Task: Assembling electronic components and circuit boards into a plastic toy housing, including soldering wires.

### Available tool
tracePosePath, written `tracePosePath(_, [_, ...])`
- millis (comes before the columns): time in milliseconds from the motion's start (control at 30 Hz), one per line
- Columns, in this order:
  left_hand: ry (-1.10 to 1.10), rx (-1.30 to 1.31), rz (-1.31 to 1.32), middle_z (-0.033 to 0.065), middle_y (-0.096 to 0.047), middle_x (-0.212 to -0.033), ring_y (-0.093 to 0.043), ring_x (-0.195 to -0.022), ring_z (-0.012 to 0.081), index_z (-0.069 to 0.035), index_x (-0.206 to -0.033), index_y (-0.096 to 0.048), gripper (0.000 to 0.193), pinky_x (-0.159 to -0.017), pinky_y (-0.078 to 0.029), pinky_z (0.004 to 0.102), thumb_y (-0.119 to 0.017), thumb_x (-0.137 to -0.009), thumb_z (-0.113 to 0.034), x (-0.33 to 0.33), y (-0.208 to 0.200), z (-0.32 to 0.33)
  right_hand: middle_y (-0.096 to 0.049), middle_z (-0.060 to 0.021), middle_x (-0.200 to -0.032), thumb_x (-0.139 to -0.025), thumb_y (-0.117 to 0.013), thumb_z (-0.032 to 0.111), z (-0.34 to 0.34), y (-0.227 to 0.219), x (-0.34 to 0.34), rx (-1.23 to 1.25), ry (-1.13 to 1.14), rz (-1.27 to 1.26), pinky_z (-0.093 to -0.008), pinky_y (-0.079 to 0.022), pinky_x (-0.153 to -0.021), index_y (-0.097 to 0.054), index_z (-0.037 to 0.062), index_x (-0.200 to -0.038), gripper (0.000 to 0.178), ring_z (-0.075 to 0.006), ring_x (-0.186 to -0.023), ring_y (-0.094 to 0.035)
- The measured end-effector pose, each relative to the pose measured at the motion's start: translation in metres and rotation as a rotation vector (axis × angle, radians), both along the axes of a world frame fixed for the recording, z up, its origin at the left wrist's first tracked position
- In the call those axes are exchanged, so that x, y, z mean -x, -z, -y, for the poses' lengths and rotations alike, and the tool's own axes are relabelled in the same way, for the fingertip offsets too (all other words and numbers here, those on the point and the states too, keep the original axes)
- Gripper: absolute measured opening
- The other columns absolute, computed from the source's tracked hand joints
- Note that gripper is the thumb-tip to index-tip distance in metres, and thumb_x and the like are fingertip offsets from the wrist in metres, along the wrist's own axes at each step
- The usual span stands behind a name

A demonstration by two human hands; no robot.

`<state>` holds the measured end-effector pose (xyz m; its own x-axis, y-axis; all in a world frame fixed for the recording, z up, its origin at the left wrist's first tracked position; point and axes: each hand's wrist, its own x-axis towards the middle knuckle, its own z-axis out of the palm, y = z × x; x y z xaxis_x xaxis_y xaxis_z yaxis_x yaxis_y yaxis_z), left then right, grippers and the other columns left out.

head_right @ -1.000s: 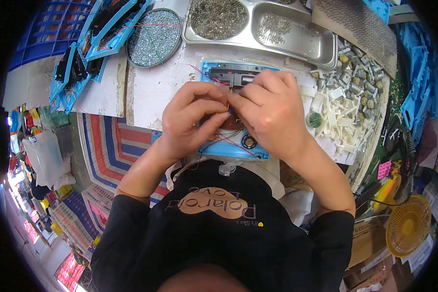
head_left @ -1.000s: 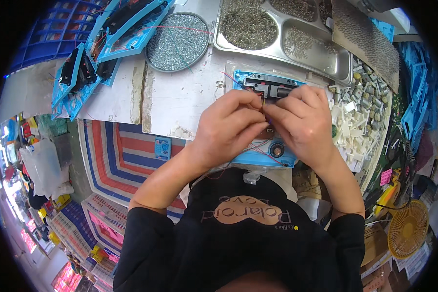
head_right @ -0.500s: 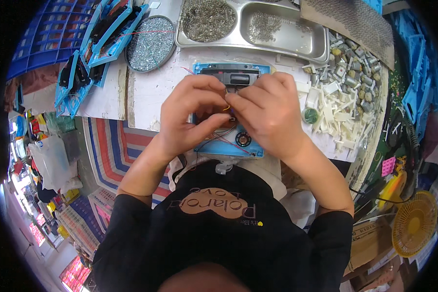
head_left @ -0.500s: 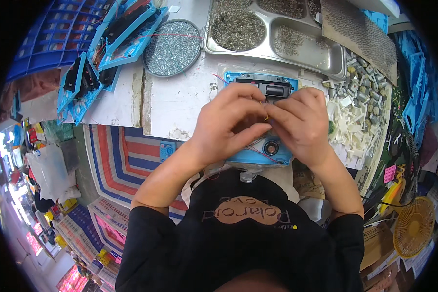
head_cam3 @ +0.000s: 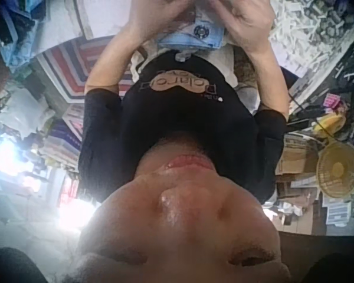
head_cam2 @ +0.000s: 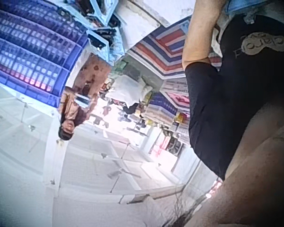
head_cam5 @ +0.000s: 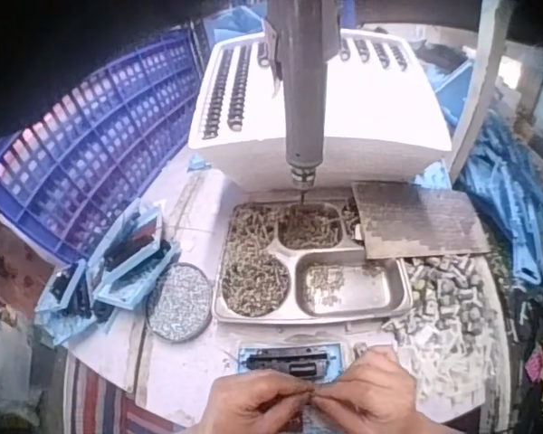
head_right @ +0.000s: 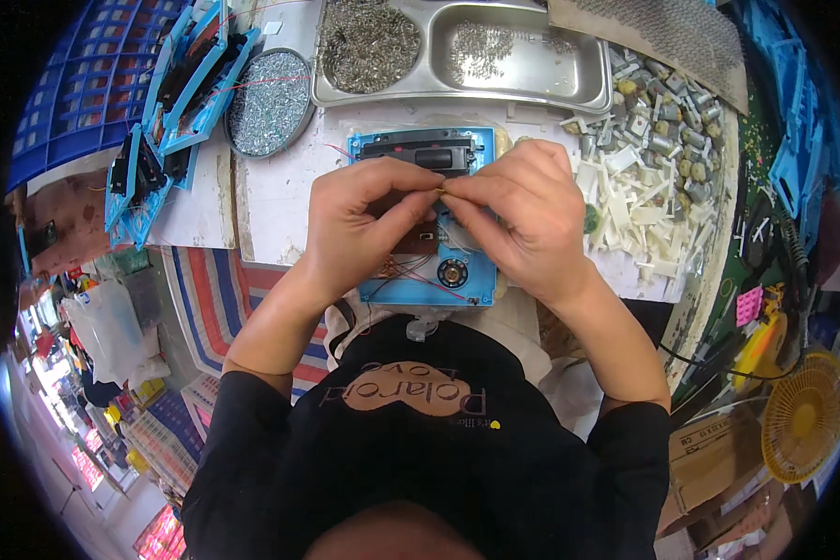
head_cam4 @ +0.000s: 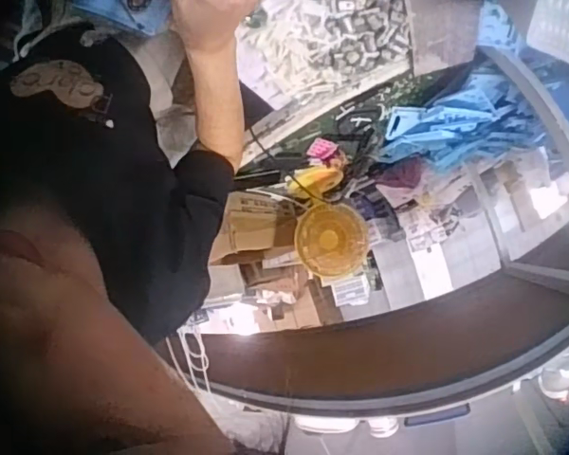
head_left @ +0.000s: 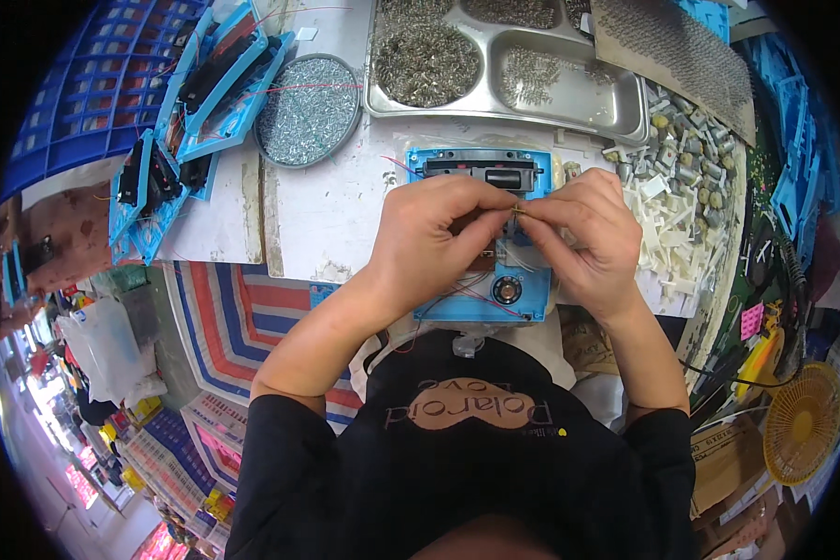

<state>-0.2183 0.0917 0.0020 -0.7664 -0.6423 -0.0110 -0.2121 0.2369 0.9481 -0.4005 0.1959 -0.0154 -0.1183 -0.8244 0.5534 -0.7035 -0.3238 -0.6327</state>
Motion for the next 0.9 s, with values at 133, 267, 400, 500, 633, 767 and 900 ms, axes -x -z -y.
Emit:
tracePosePath(133, [0.001,0.125,-0.084,0.0090,-0.072,-0.090,-0.069,-0.076,0.0170,0.001,-0.098,-0.073,0.012,-0.067,-0.054,0.0270,-0.073,-0.086,0.003,0.002,0.006,0.000,-0.063,-0.0043,-0.075,-0.073,-0.082,0.002,-0.024,-0.014,0.015,-0.096,0.049,-0.052,-0.0358,-0.043,-0.072,-0.073,0.0063,-0.089,0.019,-0.0231,-0.069,-0.057])
tracePosePath(267, [-0.037,0.266,-0.154,0.0094,-0.070,-0.085,-0.068,-0.072,0.0229,-0.001,-0.092,-0.072,0.010,-0.062,-0.053,0.0316,-0.076,-0.083,0.001,0.004,0.010,-0.001,-0.069,-0.0062,-0.093,-0.090,-0.068,-0.004,-0.142,-0.026,0.072,-0.066,0.702,0.229,-0.0293,-0.047,-0.081,-0.071,-0.0023,-0.094,0.006,-0.0180,-0.081,-0.059])
tracePosePath(400, [0.005,0.397,-0.090,0.0095,-0.067,-0.090,-0.066,-0.081,0.0276,-0.003,-0.088,-0.070,0.012,-0.070,-0.052,0.0357,-0.077,-0.079,0.000,0.002,0.008,-0.005,-0.066,-0.0081,-0.108,-0.101,-0.063,0.012,-0.275,-0.020,0.174,0.207,0.978,0.909,-0.0280,-0.047,-0.075,-0.061,-0.0032,-0.116,0.022,-0.0149,-0.085,-0.057])
tracePosePath(500, [-0.050,0.460,-0.061,0.0093,-0.063,-0.095,-0.063,-0.087,0.0279,-0.004,-0.087,-0.070,0.014,-0.076,-0.050,0.0380,-0.078,-0.076,-0.001,0.000,0.011,-0.007,-0.063,-0.0068,-0.107,-0.103,-0.063,0.022,-0.318,-0.021,0.211,0.288,0.860,1.169,-0.0283,-0.044,-0.071,-0.057,-0.0027,-0.122,0.031,-0.0140,-0.081,-0.053])
tracePosePath(633, [-0.028,0.541,-0.040,0.0078,-0.059,-0.098,-0.055,-0.092,0.0286,-0.005,-0.085,-0.071,0.013,-0.079,-0.046,0.0381,-0.078,-0.075,-0.002,0.005,0.012,-0.007,-0.059,-0.0065,-0.098,-0.107,-0.056,0.029,-0.314,-0.015,0.255,0.261,0.943,0.952,-0.0294,-0.041,-0.068,-0.055,-0.0029,-0.133,0.041,-0.0132,-0.076,-0.047])
tracePosePath(767, [-0.015,0.625,0.022,0.0084,-0.058,-0.100,-0.052,-0.095,0.0276,-0.006,-0.085,-0.071,0.013,-0.084,-0.042,0.0379,-0.079,-0.075,-0.004,0.008,0.009,-0.011,-0.062,-0.0100,-0.103,-0.109,-0.050,0.034,-0.267,-0.038,0.227,0.205,1.122,0.772,-0.0287,-0.046,-0.076,-0.050,-0.0028,-0.141,0.049,-0.0144,-0.083,-0.054])
tracePosePath(900, [-0.002,0.700,0.020,0.0082,-0.057,-0.100,-0.050,-0.093,0.0278,-0.008,-0.084,-0.072,0.013,-0.083,-0.041,0.0383,-0.080,-0.074,-0.006,0.013,0.010,-0.009,-0.067,-0.0162,-0.095,-0.104,-0.058,0.030,-0.325,-0.046,0.205,0.467,1.317,0.692,-0.0273,-0.047,-0.079,-0.059,-0.0043,-0.117,0.037,-0.0182,-0.079,-0.057])
